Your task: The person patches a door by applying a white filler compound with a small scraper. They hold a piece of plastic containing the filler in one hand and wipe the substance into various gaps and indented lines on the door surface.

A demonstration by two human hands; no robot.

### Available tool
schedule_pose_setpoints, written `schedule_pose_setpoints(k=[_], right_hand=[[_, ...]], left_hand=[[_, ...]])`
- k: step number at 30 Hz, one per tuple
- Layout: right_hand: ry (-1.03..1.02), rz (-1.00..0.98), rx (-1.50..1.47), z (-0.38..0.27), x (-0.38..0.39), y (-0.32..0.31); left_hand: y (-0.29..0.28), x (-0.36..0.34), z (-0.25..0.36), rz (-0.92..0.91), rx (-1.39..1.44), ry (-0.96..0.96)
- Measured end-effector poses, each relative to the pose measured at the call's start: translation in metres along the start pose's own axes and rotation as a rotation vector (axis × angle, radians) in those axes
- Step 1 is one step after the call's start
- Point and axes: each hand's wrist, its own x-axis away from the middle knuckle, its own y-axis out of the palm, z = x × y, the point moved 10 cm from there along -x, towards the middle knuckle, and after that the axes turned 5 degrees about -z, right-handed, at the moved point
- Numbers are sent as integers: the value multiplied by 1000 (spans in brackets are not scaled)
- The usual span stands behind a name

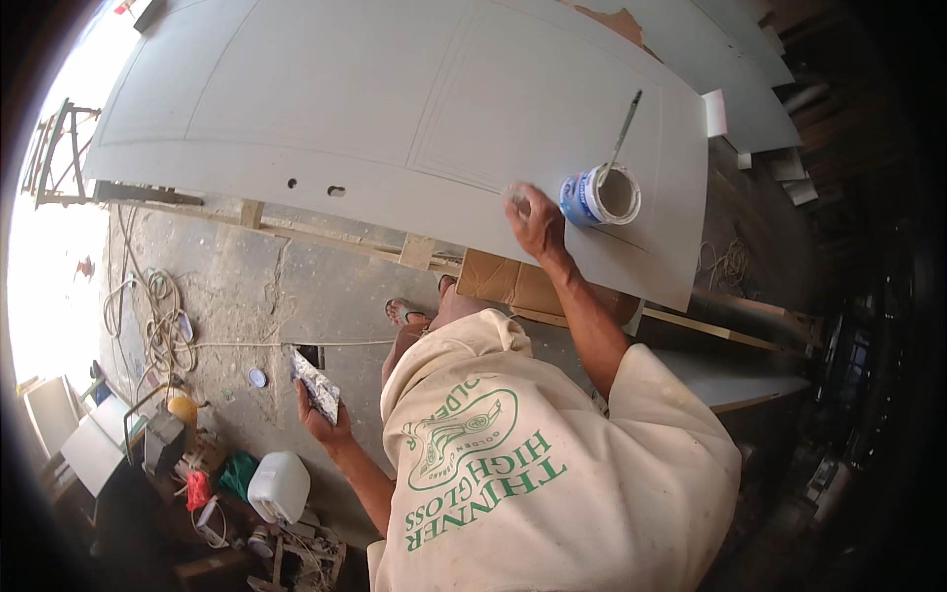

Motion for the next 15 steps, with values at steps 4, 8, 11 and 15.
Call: schedule_pose_setpoints(k=[4,8,11,15], right_hand=[[244,78,269,59,94,-64],[189,106,350,70,79,-112],[189,125,382,110,40,-118],[235,135,366,142,-28,-118]], left_hand=[[6,-17,-1,-46,-3,-71],[14,-30,-12,-9,-76,-151],[57,-43,-27,-39,-145,-232],[109,-56,-48,-164,-191,-270]])
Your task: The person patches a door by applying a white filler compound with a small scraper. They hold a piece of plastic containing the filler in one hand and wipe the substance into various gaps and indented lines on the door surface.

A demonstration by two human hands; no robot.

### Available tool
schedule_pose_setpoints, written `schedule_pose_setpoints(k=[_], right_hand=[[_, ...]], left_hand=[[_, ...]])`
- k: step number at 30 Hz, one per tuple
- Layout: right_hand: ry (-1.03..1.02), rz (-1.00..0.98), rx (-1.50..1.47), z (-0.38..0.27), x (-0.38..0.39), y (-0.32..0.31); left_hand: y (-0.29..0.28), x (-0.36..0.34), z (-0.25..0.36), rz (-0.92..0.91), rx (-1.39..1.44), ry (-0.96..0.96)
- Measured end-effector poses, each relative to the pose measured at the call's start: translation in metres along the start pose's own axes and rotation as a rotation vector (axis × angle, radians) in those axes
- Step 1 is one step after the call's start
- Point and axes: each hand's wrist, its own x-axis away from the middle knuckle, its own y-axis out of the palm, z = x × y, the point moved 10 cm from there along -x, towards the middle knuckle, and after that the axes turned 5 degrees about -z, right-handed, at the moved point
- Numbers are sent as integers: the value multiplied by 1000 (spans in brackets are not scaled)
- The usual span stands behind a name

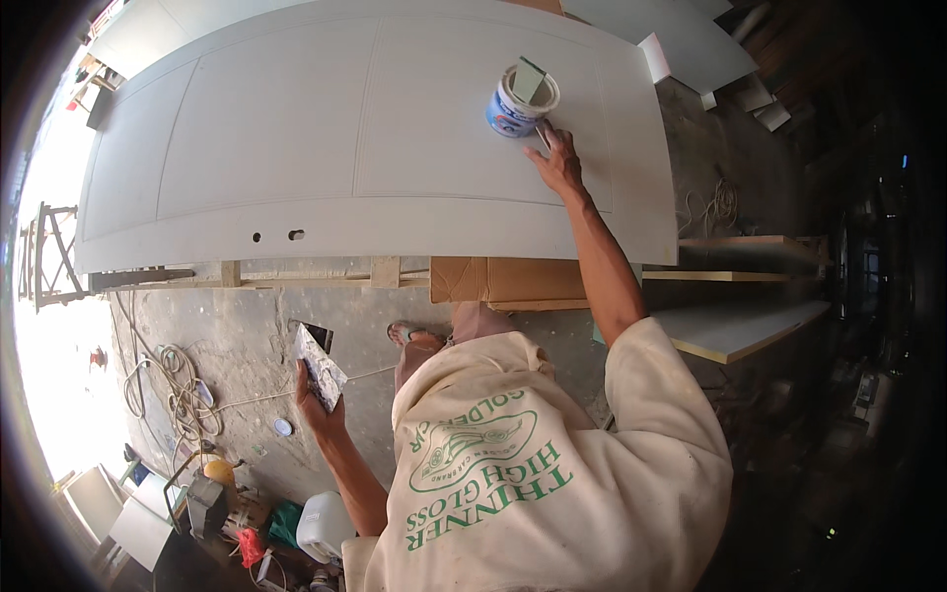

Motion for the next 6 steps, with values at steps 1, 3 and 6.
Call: schedule_pose_setpoints(k=[1,3,6], right_hand=[[52,-53,1,-2,-11,4],[90,-88,15,14,-21,7],[-11,-7,116,36,-22,22]], left_hand=[[13,0,-2,-39,0,-4],[38,-5,-14,-126,8,-21],[58,-11,-39,-129,66,-70]])
